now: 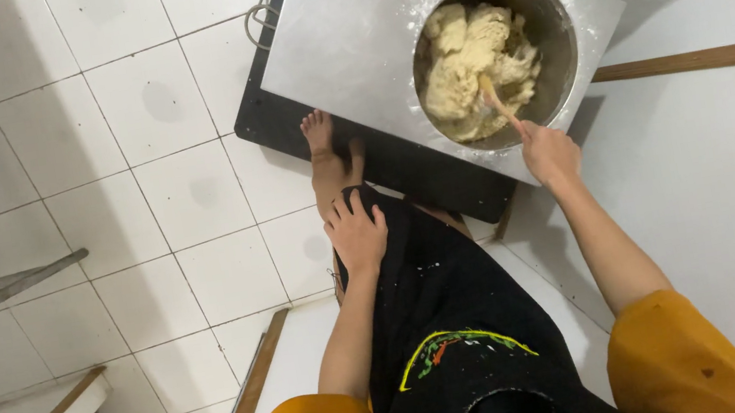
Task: Knead dough by hand in a large mixing bowl.
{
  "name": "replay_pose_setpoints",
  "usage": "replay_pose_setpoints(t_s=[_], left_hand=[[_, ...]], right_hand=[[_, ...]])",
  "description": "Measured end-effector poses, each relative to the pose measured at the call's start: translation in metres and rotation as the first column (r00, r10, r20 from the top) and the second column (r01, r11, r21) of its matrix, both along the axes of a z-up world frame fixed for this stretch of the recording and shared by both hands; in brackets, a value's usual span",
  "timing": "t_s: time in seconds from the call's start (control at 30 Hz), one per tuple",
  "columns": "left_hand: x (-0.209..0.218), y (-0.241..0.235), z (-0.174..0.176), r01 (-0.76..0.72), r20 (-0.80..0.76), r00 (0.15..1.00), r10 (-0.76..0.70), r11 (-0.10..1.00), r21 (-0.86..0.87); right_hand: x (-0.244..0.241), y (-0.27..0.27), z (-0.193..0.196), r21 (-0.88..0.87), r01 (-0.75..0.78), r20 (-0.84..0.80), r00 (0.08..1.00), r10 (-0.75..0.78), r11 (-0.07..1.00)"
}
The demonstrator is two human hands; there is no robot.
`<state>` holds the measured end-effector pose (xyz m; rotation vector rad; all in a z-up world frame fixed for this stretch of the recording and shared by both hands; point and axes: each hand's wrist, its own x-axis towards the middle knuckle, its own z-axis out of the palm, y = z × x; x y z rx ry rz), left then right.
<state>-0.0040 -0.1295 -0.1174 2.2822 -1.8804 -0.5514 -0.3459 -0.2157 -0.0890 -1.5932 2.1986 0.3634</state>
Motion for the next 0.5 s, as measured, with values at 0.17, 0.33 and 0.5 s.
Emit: replay_pose_setpoints(t_s=[0.17,0.33,0.5], left_hand=[[-0.003,0.002,-0.004,0.029,0.021,0.999,-0.029,0.999,-0.033],[-0.004,-0.005,0.003,0.024,0.024,0.999,-0.024,1.0,-0.018],[-0.011,-0.01,-0.002,0.037,0.038,0.999,-0.037,0.999,0.002]], right_hand=[[-0.011,0.003,-0.015,0.009,-0.058,-0.035,0.998,0.059,0.998],[-0.016,-0.002,-0.025,-0.004,-0.111,-0.065,0.992,0.111,0.994],[-0.021,-0.005,-0.033,-0.038,-0.171,-0.088,0.982,0.167,0.985]])
